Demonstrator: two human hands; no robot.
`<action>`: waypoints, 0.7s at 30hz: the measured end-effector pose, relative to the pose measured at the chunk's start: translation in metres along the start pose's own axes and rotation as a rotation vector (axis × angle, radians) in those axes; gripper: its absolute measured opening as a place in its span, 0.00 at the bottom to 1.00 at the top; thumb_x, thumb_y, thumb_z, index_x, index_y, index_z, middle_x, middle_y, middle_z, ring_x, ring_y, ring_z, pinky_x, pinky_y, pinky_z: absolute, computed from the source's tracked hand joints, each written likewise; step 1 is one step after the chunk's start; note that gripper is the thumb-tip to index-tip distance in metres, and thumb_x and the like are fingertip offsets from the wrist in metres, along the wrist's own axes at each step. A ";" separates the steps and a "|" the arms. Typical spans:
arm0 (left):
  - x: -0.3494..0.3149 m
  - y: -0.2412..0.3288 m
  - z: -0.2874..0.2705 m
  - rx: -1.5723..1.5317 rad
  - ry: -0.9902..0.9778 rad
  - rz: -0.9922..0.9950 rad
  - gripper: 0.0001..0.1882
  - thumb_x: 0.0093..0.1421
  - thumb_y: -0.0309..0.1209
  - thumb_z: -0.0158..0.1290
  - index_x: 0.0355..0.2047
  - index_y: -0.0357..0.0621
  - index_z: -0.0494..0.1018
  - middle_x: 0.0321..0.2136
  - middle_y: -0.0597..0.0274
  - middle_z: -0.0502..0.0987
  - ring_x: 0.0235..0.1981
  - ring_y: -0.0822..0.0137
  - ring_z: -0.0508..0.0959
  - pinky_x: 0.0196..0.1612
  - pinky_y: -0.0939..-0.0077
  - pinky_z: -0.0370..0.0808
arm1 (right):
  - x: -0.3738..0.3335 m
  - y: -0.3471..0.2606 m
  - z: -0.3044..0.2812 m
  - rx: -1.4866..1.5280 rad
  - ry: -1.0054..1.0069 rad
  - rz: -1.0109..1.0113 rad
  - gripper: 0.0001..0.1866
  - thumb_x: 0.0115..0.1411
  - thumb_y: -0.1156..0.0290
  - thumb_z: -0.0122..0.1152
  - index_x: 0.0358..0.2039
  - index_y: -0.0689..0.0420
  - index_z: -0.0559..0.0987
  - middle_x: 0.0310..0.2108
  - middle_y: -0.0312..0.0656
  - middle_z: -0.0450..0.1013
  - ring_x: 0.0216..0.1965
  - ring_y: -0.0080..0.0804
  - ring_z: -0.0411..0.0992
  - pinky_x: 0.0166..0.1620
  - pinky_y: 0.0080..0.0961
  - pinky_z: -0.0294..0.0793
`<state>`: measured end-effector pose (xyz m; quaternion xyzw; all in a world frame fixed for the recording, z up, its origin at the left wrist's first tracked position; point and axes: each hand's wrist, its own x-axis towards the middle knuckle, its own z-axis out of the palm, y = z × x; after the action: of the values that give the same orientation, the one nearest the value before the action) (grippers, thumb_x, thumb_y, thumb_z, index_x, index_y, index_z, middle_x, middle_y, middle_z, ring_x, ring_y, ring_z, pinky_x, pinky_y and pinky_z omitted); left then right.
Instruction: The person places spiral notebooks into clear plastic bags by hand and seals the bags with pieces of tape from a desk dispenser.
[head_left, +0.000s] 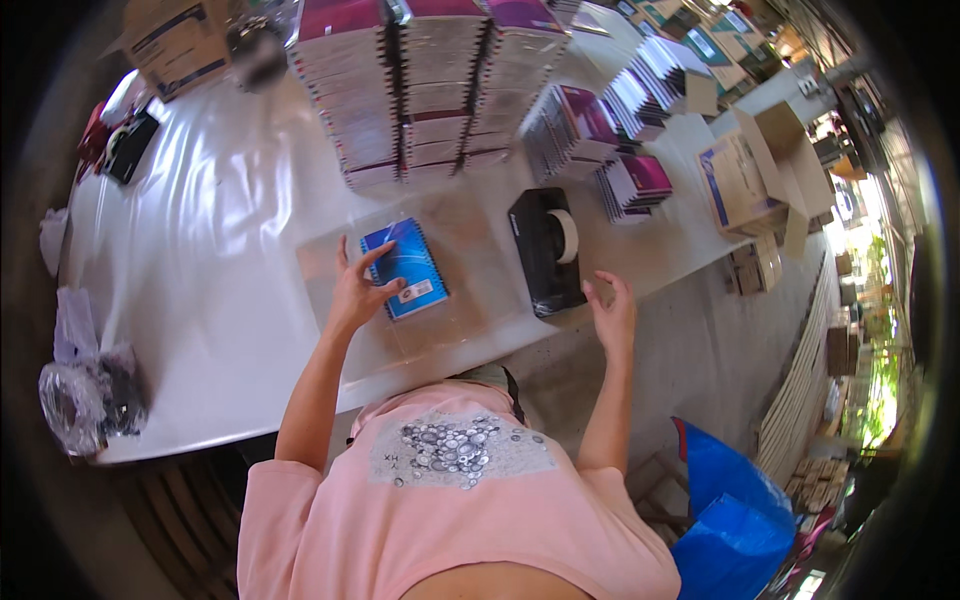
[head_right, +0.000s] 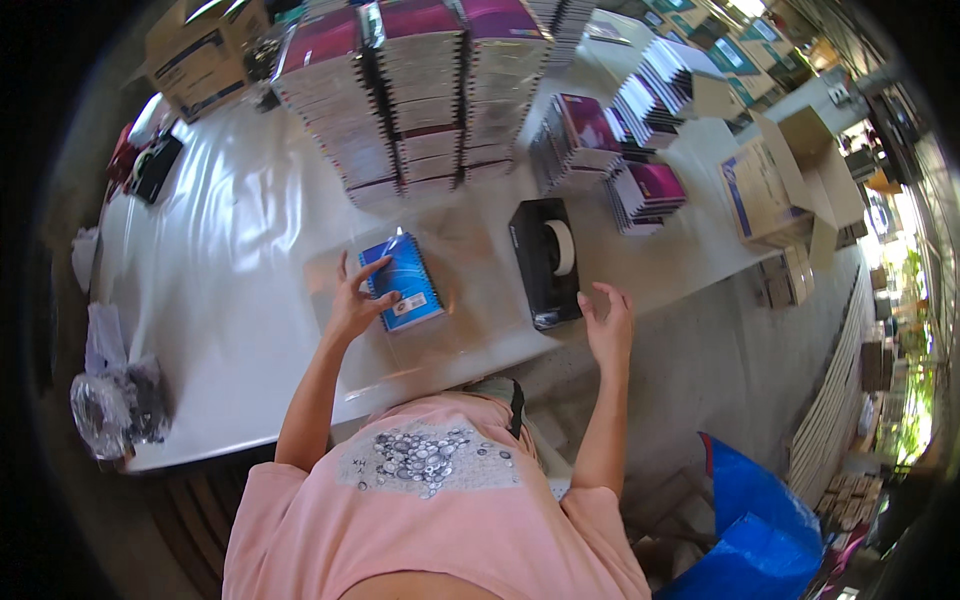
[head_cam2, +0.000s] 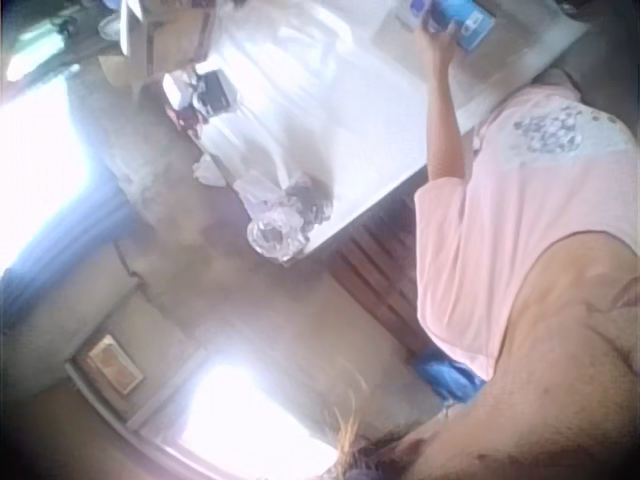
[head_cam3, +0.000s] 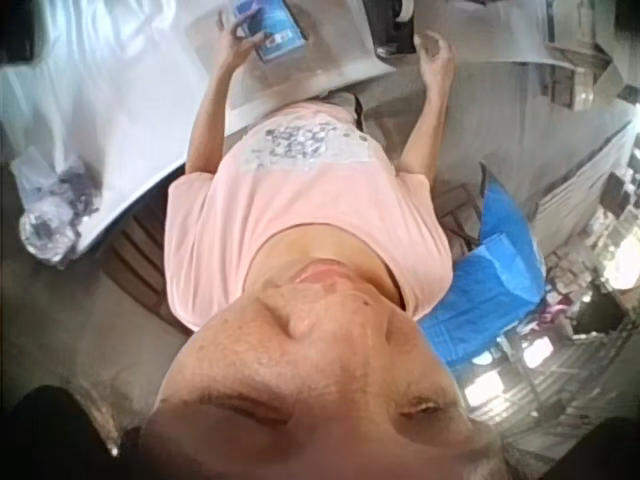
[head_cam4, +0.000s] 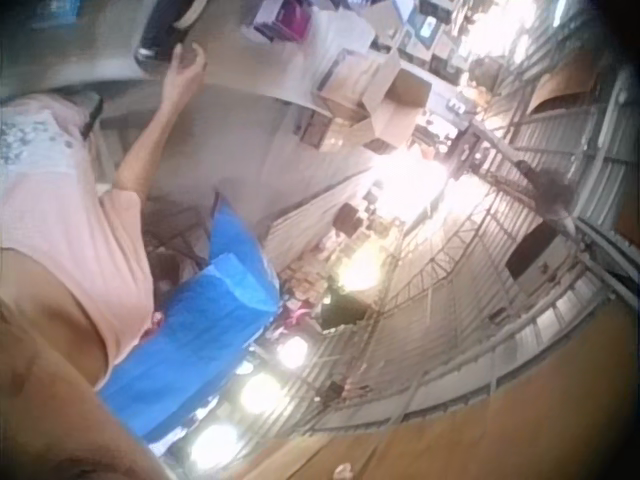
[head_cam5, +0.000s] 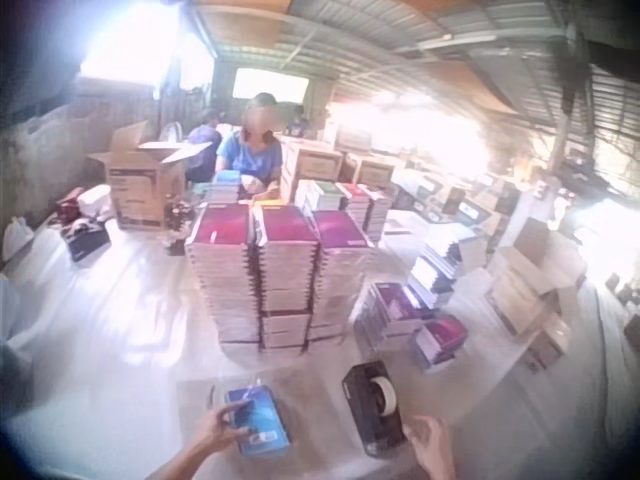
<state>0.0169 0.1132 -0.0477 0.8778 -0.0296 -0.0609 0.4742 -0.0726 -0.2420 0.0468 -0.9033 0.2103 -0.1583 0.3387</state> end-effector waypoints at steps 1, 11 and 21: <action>0.004 -0.009 0.004 0.057 0.020 0.071 0.34 0.42 0.34 0.67 0.52 0.62 0.70 0.63 0.39 0.38 0.40 0.56 0.77 0.45 0.68 0.76 | 0.008 0.028 0.001 0.089 -0.151 0.069 0.15 0.55 0.61 0.62 0.38 0.58 0.77 0.38 0.39 0.72 0.34 0.26 0.69 0.33 0.22 0.67; 0.001 0.015 -0.002 -0.003 -0.006 -0.053 0.34 0.41 0.36 0.66 0.51 0.67 0.70 0.63 0.41 0.42 0.56 0.57 0.66 0.52 0.65 0.70 | -0.003 0.051 0.020 0.900 -0.490 0.535 0.08 0.56 0.64 0.61 0.35 0.50 0.76 0.35 0.31 0.69 0.43 0.23 0.67 0.43 0.45 0.71; -0.003 0.036 -0.009 -0.009 -0.034 -0.157 0.34 0.40 0.34 0.67 0.51 0.67 0.71 0.63 0.39 0.39 0.39 0.64 0.77 0.40 0.74 0.76 | -0.035 0.082 0.025 0.615 -0.213 0.301 0.05 0.55 0.70 0.61 0.28 0.57 0.80 0.56 0.36 0.62 0.50 0.28 0.65 0.48 0.45 0.70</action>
<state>0.0155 0.1011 -0.0125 0.8741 0.0317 -0.1131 0.4713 -0.1145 -0.2668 -0.0317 -0.7296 0.2472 -0.0675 0.6341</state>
